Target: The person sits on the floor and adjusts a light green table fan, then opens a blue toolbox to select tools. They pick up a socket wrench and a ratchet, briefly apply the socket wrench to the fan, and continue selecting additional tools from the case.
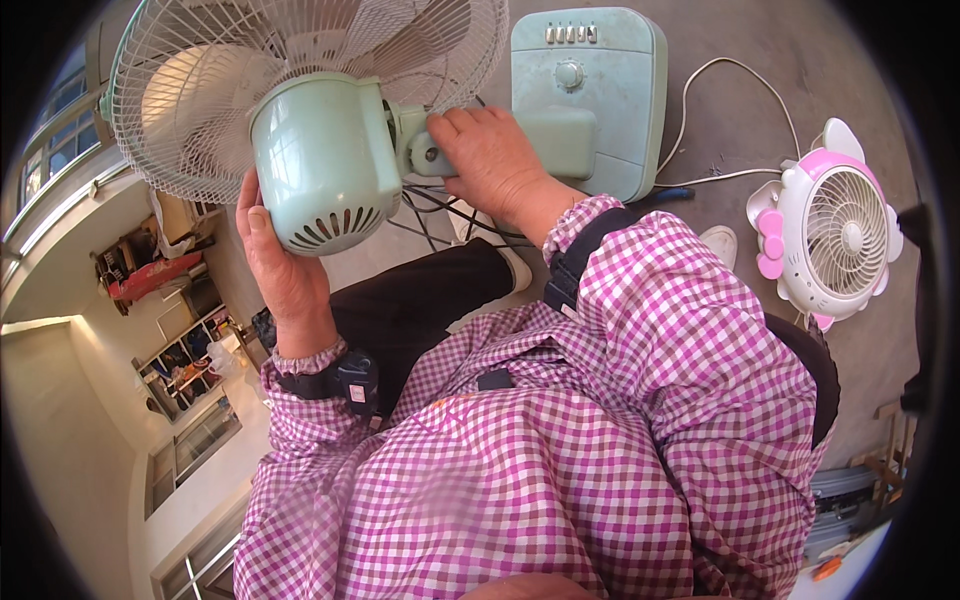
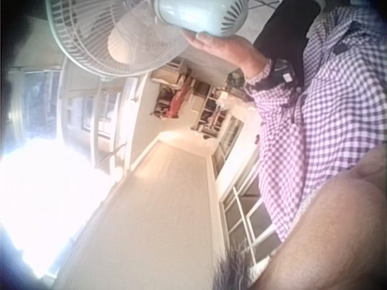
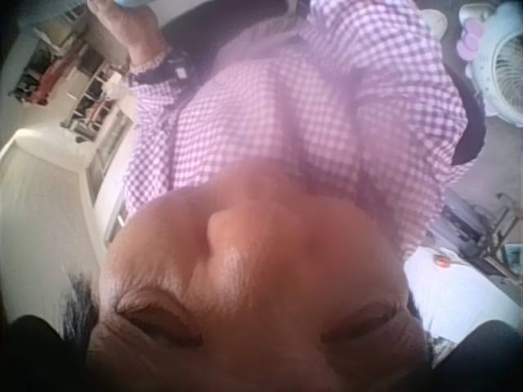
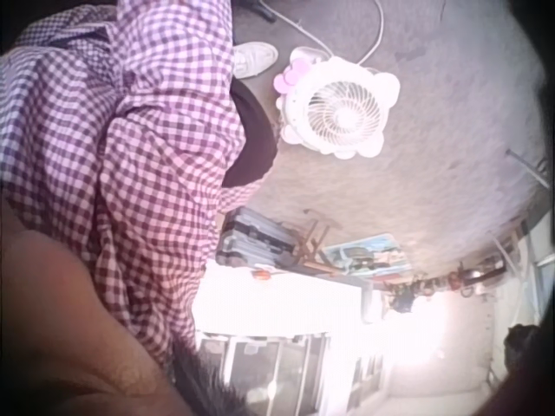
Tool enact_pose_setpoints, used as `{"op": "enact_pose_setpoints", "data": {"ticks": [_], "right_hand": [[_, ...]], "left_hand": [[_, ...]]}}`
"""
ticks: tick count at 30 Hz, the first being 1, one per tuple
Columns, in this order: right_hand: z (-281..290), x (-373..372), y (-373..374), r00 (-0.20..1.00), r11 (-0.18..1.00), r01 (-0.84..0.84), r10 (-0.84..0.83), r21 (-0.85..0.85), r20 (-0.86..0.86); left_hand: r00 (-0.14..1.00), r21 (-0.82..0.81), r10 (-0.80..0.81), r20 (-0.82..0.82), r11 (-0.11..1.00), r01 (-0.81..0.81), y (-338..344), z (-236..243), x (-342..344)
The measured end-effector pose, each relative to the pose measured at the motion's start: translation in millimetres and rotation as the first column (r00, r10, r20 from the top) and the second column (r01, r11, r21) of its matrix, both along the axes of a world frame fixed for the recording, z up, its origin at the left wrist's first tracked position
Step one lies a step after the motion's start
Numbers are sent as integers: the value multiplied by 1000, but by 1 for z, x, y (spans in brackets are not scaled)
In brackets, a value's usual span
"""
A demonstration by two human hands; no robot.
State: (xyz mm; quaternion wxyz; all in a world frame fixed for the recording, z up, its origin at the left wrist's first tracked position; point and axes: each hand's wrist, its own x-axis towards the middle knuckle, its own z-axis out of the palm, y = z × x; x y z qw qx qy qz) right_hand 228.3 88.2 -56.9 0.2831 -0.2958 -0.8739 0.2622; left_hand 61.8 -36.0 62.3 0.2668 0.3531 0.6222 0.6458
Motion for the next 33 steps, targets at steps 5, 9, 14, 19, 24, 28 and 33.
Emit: {"op": "enact_pose_setpoints", "data": {"ticks": [5, 9, 14, 19, 24, 28, 33], "right_hand": [[9, 1, 1, 1000, 1000, 5, -5, -16, -15], [12, 3, 2, 1000, 999, -10, 9, -52, -6], [17, 3, 8, 1000, 996, -15, 15, -90, -2], [23, 2, 15, 999, 996, -19, 15, -88, -52], [27, -8, 9, 998, 998, -17, 13, -65, -61], [23, -22, -2, 999, 999, -15, 13, -49, -41], [9, -27, -8, 994, 998, 50, -46, 36, -97]], "left_hand": [[1000, 5, -5, -19, 1000, 5, 2, 5, 0], [999, 20, -33, -36, 999, 34, 4, 6, -2], [999, 66, -36, -29, 997, 38, 9, 7, -6], [996, 114, 24, -86, 993, -14, 14, 10, -6], [944, 145, 137, -301, 985, -97, 8, 14, -9], [883, 160, 232, -408, 970, -182, 0, 14, -19], [863, 243, 165, -477, 969, -51, -3, 6, -29]]}}
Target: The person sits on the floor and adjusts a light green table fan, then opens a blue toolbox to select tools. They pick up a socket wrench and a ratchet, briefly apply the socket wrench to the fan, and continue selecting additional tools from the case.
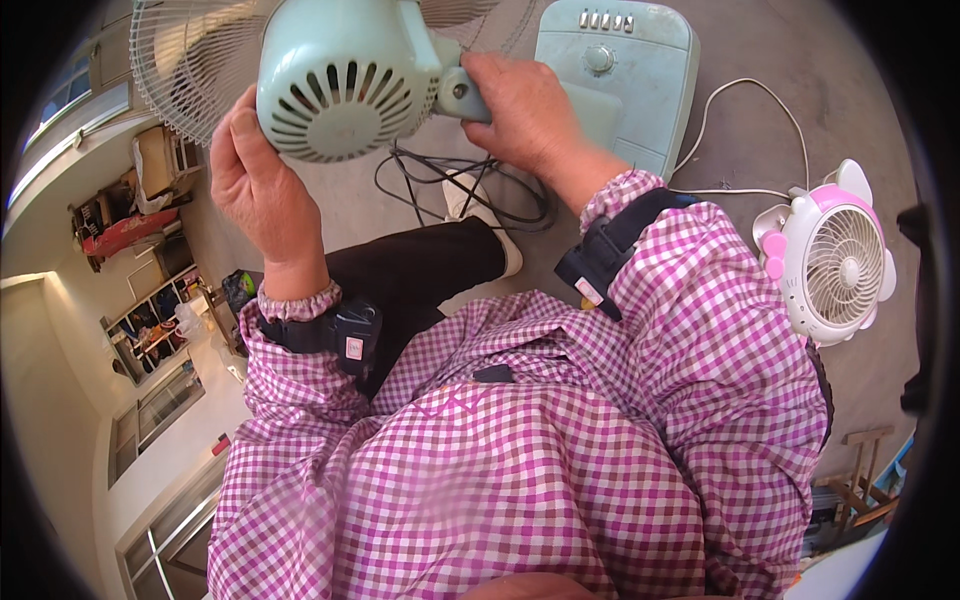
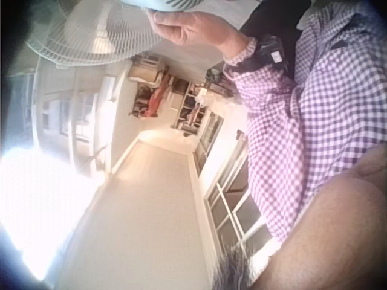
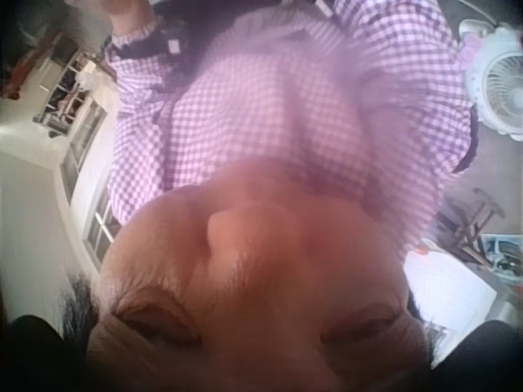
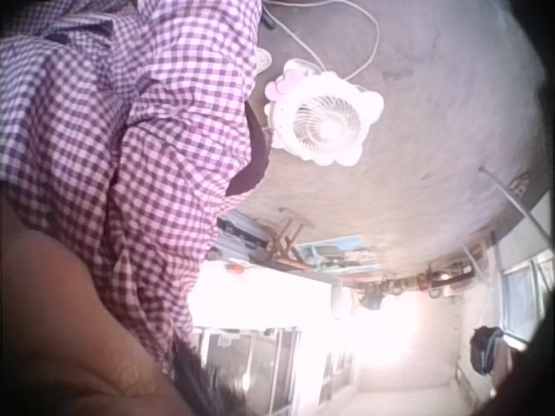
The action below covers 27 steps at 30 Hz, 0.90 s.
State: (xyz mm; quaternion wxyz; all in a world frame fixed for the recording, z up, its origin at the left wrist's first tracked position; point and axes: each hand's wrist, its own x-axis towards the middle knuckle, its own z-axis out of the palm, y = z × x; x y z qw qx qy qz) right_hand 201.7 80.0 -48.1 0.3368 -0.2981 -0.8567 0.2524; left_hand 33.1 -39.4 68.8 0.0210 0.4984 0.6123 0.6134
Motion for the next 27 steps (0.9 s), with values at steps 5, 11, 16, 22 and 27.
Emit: {"op": "enact_pose_setpoints", "data": {"ticks": [5, 11, 16, 22, 27], "right_hand": [[-9, -8, -13, 999, 999, 29, -29, 19, -15], [-14, -18, -24, 973, 991, 78, -99, -110, -208], [-12, -26, -20, 970, 985, 126, -147, -117, -193], [13, -3, -8, 986, 983, 157, -161, -93, -44], [23, -1, -43, 995, 987, 84, -91, -135, -51]], "left_hand": [[999, 53, -37, -29, 998, 39, 1, -8, -2], [988, -12, -97, -120, 995, 96, 11, -15, -27], [927, -191, -325, -187, 938, 290, 15, -2, -39], [937, -78, 42, -346, 994, -73, 14, 1, -13], [983, -110, -135, -125, 986, 122, -25, 19, -26]]}}
